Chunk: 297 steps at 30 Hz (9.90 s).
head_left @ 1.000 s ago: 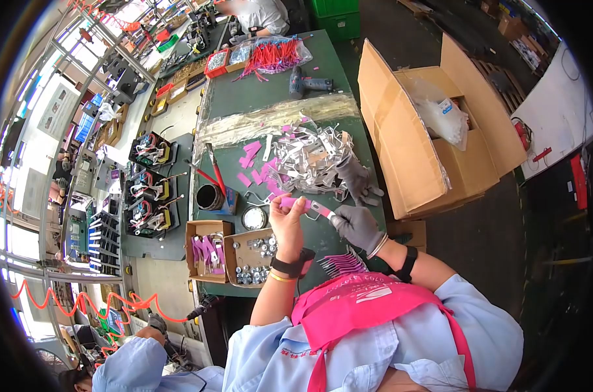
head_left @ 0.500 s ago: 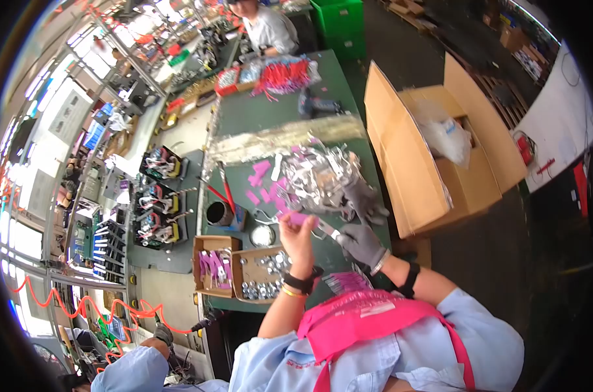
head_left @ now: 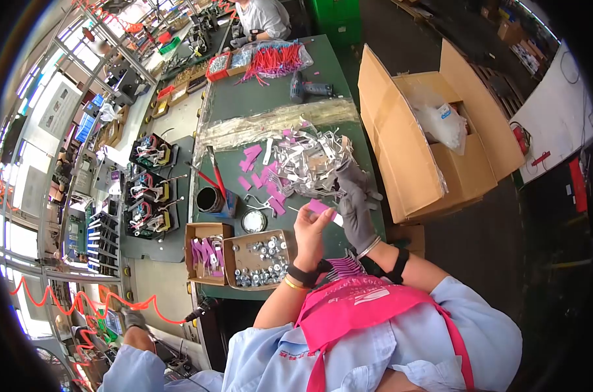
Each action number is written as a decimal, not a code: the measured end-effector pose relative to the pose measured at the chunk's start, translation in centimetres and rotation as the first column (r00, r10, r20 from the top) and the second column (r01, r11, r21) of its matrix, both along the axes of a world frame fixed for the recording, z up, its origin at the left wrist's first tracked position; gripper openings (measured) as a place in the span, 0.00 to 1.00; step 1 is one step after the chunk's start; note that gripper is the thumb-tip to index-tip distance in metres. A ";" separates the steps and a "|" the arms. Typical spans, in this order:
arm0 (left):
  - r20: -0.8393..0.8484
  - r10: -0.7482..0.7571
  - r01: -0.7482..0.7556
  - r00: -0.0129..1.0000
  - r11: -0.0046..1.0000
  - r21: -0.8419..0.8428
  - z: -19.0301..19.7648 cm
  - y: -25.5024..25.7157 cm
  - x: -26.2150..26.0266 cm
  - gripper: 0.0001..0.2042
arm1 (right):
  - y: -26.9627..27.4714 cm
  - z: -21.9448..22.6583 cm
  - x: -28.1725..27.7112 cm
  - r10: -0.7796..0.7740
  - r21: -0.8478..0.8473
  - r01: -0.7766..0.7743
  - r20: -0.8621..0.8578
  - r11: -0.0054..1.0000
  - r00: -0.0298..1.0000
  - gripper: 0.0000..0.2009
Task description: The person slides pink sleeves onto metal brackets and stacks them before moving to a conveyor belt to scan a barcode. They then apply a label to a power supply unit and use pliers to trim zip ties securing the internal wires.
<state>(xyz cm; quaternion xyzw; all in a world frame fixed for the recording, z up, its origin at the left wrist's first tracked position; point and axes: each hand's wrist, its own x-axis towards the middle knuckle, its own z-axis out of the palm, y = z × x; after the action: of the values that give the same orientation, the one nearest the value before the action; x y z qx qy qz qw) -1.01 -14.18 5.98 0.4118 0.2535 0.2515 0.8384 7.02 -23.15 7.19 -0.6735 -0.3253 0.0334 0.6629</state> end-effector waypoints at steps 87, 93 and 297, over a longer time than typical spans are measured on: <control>0.056 0.340 -0.333 0.939 0.937 -0.102 -0.6 7.2 0.7 0.13 | -1.9 1.7 -1.5 0.343 -0.122 -0.376 -0.227 0.919 0.911 0.05; 0.072 0.330 -0.331 0.941 0.944 -0.001 -0.3 6.9 0.7 0.12 | -1.7 2.0 -1.5 0.360 -0.124 -0.401 -0.261 0.907 0.895 0.05; 0.220 0.233 -0.224 0.947 0.972 -0.065 5.7 5.2 -3.6 0.08 | -1.4 4.2 -1.9 0.447 -0.185 -0.451 -0.062 0.873 0.892 0.11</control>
<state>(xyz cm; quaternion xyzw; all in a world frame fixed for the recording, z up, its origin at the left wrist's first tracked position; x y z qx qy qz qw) -4.64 -8.97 11.69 0.3319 0.2072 0.3872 0.8349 5.12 -24.57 11.41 -0.6408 -0.4620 0.2237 0.5709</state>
